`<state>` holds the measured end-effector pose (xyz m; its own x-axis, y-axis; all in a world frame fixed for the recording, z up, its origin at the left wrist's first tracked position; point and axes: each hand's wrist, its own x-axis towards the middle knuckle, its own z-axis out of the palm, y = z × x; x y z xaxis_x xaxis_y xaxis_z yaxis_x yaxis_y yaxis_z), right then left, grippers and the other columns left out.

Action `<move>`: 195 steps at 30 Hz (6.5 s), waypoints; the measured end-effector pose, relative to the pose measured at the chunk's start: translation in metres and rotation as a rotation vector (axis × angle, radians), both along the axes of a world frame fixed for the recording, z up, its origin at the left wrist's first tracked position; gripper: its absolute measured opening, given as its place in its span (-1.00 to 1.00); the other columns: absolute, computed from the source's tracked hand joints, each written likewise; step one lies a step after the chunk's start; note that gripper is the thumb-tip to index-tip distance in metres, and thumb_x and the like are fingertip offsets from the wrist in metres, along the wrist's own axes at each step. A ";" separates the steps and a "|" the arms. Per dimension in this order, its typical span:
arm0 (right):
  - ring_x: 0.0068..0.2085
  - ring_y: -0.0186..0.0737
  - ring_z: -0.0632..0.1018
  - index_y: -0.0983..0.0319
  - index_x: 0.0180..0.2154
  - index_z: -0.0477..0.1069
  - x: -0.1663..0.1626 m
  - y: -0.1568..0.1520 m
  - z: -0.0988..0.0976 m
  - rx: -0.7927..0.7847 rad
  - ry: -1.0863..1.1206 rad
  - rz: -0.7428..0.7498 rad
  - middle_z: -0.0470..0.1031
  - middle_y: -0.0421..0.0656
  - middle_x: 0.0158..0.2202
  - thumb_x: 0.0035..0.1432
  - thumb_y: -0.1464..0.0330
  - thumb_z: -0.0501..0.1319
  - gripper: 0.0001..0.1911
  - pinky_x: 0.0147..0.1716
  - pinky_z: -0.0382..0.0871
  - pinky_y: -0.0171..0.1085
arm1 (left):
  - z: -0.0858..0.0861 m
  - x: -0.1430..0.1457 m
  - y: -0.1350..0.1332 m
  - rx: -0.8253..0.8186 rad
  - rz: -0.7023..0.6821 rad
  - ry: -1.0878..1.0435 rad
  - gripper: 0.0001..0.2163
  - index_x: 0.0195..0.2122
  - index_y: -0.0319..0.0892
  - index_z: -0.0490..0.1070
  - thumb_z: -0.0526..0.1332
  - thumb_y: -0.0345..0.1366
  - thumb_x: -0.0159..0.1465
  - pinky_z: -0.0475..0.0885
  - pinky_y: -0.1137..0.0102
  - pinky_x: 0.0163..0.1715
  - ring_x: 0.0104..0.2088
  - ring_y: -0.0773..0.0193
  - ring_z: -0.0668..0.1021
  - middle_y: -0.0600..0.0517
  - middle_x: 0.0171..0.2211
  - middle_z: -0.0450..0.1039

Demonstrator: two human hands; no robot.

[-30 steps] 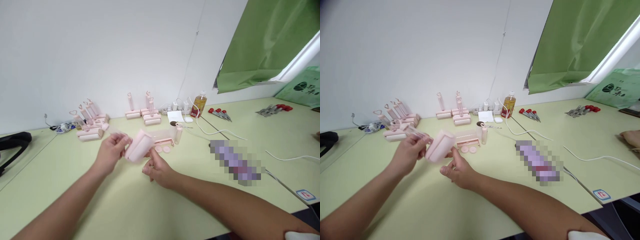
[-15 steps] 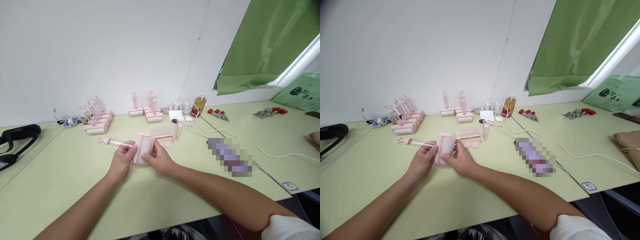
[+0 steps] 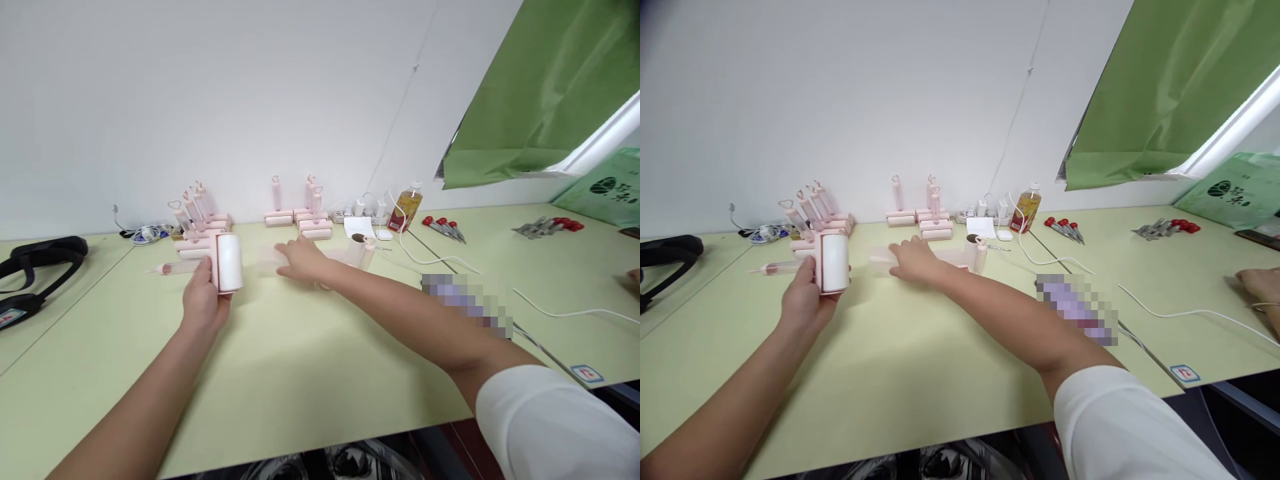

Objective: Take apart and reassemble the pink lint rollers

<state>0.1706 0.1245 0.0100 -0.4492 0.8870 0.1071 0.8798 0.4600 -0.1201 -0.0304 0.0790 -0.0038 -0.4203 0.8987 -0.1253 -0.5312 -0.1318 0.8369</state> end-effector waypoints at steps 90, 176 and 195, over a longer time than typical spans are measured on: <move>-0.12 -0.12 0.48 0.19 -0.03 0.43 0.026 -0.095 -0.067 -0.180 1.185 -0.150 0.46 -0.09 -0.09 0.00 0.19 0.35 -0.52 -0.13 0.37 -0.16 | -0.029 0.010 -0.012 0.137 -0.736 1.117 -0.80 -0.23 -0.14 0.42 0.19 -0.15 0.20 0.31 0.47 -0.56 -0.57 0.38 0.40 0.15 -0.51 0.33; -0.40 -0.23 0.61 0.26 -0.21 0.41 0.026 -0.082 -0.067 -0.761 1.782 -0.169 0.55 -0.16 -0.41 0.09 0.42 0.19 -0.83 -0.39 0.59 -0.20 | -0.046 0.011 0.001 0.263 -0.552 0.871 -0.65 -0.32 -0.18 0.41 0.23 0.05 0.19 0.46 0.42 -0.49 -0.49 0.31 0.49 0.07 -0.53 0.44; -0.30 -0.26 0.62 0.24 -0.24 0.42 0.019 -0.088 -0.062 -0.678 1.490 -0.297 0.49 -0.09 -0.14 0.03 0.53 0.17 -0.79 -0.43 0.56 -0.29 | -0.032 -0.005 0.014 0.380 -0.060 0.628 -0.74 -0.31 -0.15 0.32 0.25 -0.07 0.20 0.44 0.47 -0.59 -0.55 0.37 0.49 0.15 -0.54 0.33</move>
